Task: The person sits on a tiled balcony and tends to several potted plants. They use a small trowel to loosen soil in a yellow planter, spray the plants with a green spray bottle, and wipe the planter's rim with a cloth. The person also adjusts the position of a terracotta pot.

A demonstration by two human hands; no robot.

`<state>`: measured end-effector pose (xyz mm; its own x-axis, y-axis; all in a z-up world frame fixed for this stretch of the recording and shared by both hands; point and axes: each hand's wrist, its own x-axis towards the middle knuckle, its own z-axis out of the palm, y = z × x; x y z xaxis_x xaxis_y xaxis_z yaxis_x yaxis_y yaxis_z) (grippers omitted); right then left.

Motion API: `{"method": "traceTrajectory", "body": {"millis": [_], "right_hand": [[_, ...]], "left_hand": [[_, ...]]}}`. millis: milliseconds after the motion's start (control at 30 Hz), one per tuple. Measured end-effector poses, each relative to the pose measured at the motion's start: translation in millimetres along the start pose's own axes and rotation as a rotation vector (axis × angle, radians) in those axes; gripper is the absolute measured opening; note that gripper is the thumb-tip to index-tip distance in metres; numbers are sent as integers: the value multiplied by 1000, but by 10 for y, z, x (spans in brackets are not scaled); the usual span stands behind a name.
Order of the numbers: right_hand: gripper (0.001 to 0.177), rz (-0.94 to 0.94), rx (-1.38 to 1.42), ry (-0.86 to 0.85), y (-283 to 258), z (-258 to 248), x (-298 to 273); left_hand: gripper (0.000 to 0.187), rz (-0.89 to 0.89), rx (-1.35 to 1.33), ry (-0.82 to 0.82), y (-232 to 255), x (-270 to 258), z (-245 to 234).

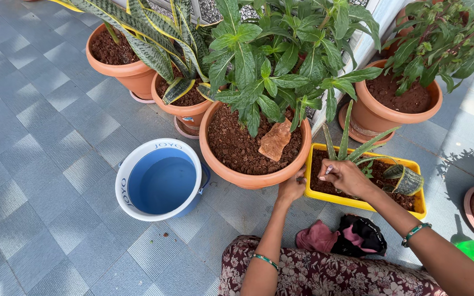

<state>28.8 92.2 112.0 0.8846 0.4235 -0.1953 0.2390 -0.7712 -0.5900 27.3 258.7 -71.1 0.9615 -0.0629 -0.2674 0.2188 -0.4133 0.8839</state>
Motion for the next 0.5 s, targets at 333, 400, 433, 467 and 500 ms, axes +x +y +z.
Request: {"method": "traceTrajectory", "body": {"millis": [333, 400, 433, 467, 500], "right_hand": [[10, -135, -52, 237, 119, 70, 420], [11, -27, -74, 103, 96, 68, 350], [12, -52, -61, 152, 81, 45, 348], [14, -75, -47, 197, 76, 33, 331], [16, -98, -34, 243, 73, 15, 331]], "left_hand": [[50, -6, -14, -18, -16, -23, -11], [48, 66, 31, 20, -29, 20, -8], [48, 53, 30, 15, -25, 59, -14], [48, 36, 27, 7, -29, 71, 3], [48, 20, 25, 0, -28, 80, 28]]}}
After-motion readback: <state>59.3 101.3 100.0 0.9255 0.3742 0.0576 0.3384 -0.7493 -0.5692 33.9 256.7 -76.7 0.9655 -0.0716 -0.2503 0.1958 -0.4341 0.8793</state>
